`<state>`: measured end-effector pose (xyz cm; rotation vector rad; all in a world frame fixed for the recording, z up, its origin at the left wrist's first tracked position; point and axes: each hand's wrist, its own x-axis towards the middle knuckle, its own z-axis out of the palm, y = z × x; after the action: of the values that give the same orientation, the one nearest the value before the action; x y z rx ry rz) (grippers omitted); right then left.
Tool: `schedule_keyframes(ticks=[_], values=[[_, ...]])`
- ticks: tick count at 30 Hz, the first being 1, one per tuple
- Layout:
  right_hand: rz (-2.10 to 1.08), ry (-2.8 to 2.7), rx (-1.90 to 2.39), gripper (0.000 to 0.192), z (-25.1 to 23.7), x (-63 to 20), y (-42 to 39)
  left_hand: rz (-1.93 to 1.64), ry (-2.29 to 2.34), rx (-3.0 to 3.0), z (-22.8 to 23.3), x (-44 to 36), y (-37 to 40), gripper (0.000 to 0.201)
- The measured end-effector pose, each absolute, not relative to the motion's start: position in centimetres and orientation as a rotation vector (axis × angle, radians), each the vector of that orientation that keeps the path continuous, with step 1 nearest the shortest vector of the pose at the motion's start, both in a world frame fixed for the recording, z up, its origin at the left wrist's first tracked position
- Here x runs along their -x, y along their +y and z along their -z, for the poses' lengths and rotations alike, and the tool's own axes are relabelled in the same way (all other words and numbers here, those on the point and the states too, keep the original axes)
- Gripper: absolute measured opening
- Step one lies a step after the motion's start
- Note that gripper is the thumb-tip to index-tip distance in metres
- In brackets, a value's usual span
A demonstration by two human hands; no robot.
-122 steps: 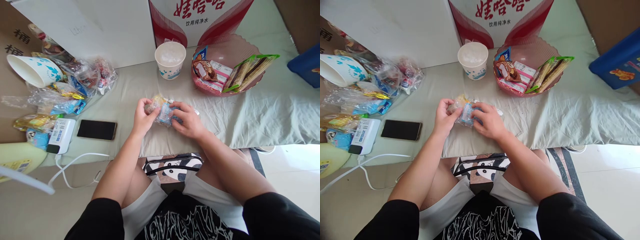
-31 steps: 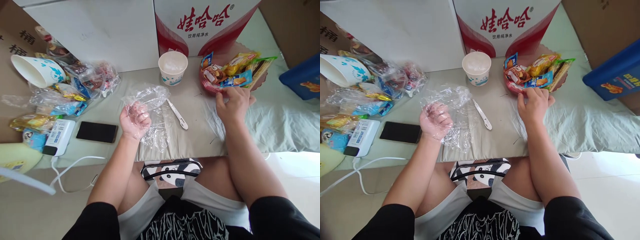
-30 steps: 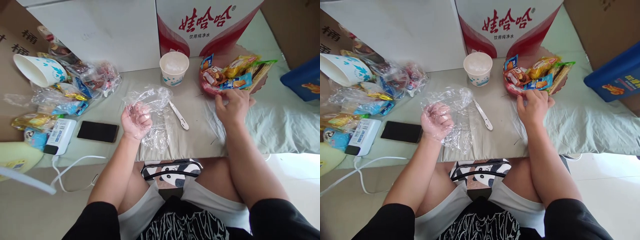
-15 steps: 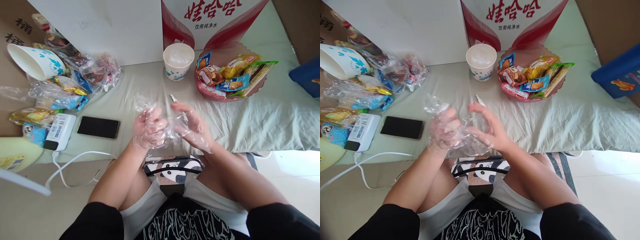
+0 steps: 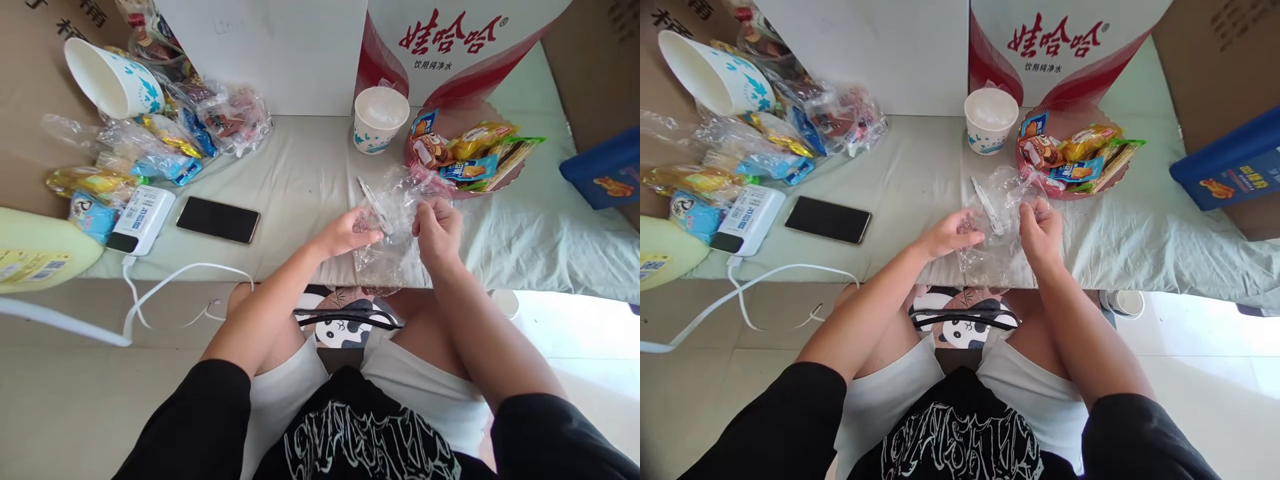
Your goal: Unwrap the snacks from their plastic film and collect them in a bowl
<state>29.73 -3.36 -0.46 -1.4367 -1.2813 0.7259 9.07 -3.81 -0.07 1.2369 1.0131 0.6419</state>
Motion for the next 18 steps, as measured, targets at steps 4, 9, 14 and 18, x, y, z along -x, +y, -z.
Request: schedule_keyframes(ticks=[4,9,14,18], values=[[-0.698,-1.435,1.597,0.039,1.7,-30.0,-3.9,-0.707,1.179,-1.329,1.0,-8.5,-3.6,0.048],[-0.561,-1.584,1.673,0.036,1.9,-29.4,-4.1,-0.877,1.368,-1.242,1.8,-7.3,-3.0,0.055],[-0.490,-1.642,1.786,0.032,1.8,-28.9,-4.0,-0.996,1.518,-1.238,2.0,-4.3,-3.3,0.047],[-0.491,-1.658,1.752,0.032,2.2,-29.0,-3.9,-1.012,1.644,-1.323,2.3,-2.6,-4.8,0.044]])
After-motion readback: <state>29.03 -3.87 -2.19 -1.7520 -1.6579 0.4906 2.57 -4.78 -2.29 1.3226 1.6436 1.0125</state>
